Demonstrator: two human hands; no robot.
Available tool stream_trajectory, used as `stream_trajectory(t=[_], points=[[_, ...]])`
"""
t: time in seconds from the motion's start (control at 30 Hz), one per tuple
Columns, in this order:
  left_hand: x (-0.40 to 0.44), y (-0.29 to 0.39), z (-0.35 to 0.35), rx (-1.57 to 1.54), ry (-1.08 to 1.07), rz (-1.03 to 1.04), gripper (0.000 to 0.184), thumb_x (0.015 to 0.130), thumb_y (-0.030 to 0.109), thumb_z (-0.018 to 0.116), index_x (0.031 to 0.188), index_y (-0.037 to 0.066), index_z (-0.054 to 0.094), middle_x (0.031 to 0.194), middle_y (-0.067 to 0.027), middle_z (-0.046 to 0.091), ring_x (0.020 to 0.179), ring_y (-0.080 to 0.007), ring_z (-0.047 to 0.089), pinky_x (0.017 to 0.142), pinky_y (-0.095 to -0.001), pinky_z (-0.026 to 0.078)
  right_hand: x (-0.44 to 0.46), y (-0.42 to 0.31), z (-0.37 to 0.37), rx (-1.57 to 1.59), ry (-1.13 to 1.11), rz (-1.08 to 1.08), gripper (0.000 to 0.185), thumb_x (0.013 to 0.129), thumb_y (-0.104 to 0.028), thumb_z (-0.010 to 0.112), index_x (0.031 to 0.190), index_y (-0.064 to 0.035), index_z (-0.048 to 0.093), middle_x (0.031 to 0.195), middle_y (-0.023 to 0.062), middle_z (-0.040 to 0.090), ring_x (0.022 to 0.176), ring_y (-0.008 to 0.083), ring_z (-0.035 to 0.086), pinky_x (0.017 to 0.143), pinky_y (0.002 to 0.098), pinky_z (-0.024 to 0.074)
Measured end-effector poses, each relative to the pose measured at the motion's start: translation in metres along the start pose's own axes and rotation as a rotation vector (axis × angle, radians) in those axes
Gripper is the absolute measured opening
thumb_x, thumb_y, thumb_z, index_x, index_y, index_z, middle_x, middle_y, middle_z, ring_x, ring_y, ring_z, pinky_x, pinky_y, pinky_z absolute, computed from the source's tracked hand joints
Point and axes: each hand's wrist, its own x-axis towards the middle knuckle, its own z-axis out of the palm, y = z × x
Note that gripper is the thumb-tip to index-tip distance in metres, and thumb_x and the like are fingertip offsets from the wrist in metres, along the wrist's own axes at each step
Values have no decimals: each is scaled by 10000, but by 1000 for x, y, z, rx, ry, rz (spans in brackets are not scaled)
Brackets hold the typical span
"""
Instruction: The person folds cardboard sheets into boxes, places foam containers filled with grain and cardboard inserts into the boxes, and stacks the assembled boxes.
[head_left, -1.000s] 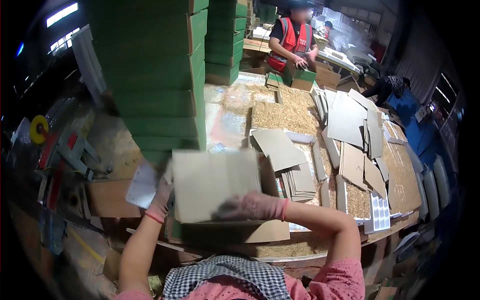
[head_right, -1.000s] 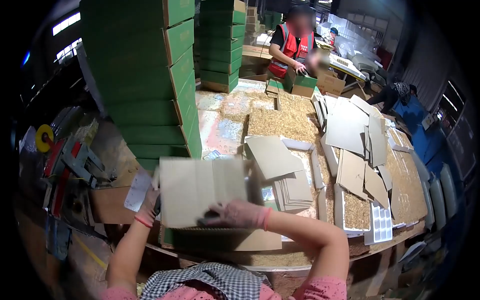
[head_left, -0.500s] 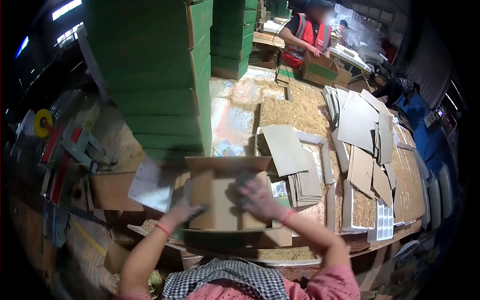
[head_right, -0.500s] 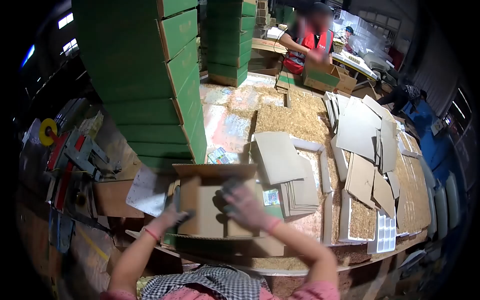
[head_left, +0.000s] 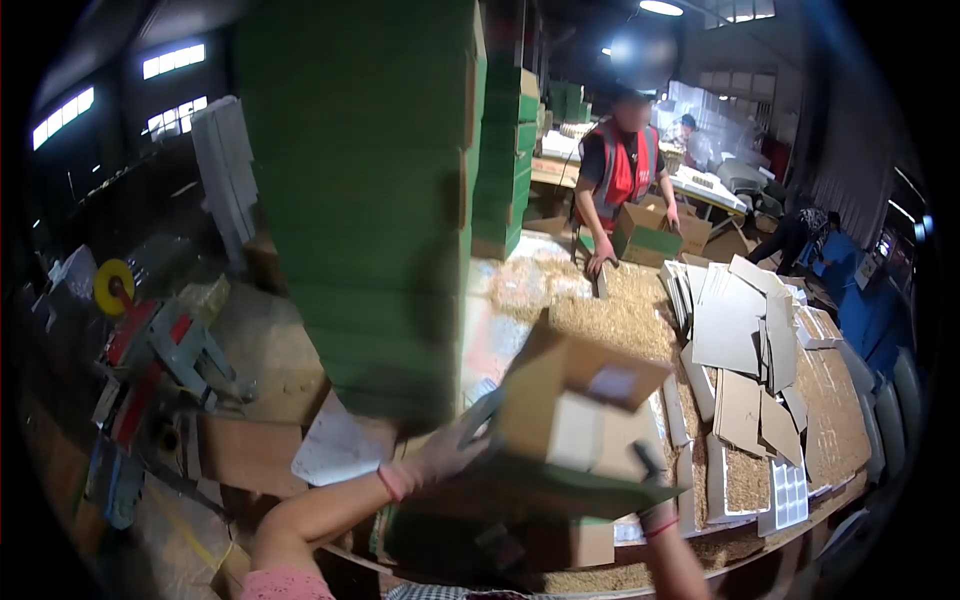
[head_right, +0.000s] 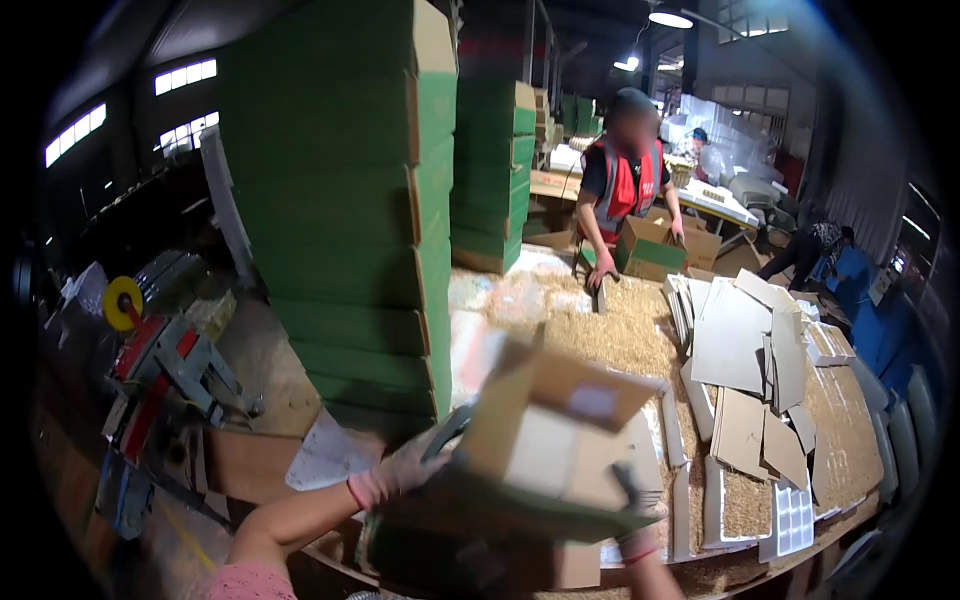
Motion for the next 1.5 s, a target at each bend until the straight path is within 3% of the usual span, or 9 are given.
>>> stream_trajectory(t=[0.27,0.37,0.63,0.7,0.93,1.17,1.27,1.3,1.5], points=[[78,230,-284,178,1064,748,478,957,214,559,1364,44,377,1231,-121,526,1119,-201,533,959,-353,452,289,-338,-95,734,-815,-466,547,992,-408,379,1397,-40,382,1434,98,411,1289,253,406,1112,396,277],[90,200,-403,625,654,720,509,943,226,585,1366,30,380,1240,-113,536,1080,-205,568,914,-332,483,380,-407,-68,907,-1038,-491,555,981,-422,352,1368,-30,414,1406,145,450,1275,301,447,1071,419,346],[84,206,-358,80,667,450,494,988,306,477,1391,27,416,1321,-70,538,1125,-136,545,900,-250,446,480,-420,51,564,-649,-228,345,939,-212,541,1239,-42,515,1216,98,587,1098,203,569,971,356,455],[86,179,-393,1214,681,1004,464,1008,244,412,1425,45,373,1374,-81,498,1143,-141,531,895,-258,453,488,-413,81,609,-621,-168,340,942,-253,539,1219,-54,527,1200,90,594,1085,196,576,963,349,461],[24,104,-362,1024,879,589,440,1003,218,378,1388,5,384,1324,-139,514,1145,-255,546,932,-362,472,384,-315,54,672,-616,-111,362,953,-398,531,1147,-95,569,1142,62,617,1040,173,598,936,327,482],[-118,-163,-88,-186,853,-616,474,981,249,476,1362,-27,417,1371,-136,470,1196,-218,501,999,-350,423,81,35,-72,-123,-603,1724,468,908,-384,600,548,-224,347,513,-54,372,447,105,327,464,277,344],[-159,-306,-20,-940,606,-434,697,938,384,544,1426,-52,303,1443,-189,377,1288,-246,416,1059,-350,349,-5,132,-50,-512,-726,568,329,886,-419,559,753,-123,507,734,66,545,589,167,483,597,330,455],[-142,-264,-3,-345,566,-658,784,911,438,561,1430,-69,265,1425,-223,386,1280,-280,423,1050,-359,358,-15,146,-45,-641,-691,168,346,879,-430,545,821,-89,560,807,107,603,636,188,534,641,348,492],[-97,-180,42,519,422,-709,918,826,460,648,1433,-67,204,1385,-338,345,1316,-426,331,1085,-423,309,49,-1,60,-845,-38,253,609,813,-375,665,1296,-55,476,1263,223,490,1196,391,444,1031,454,343]])
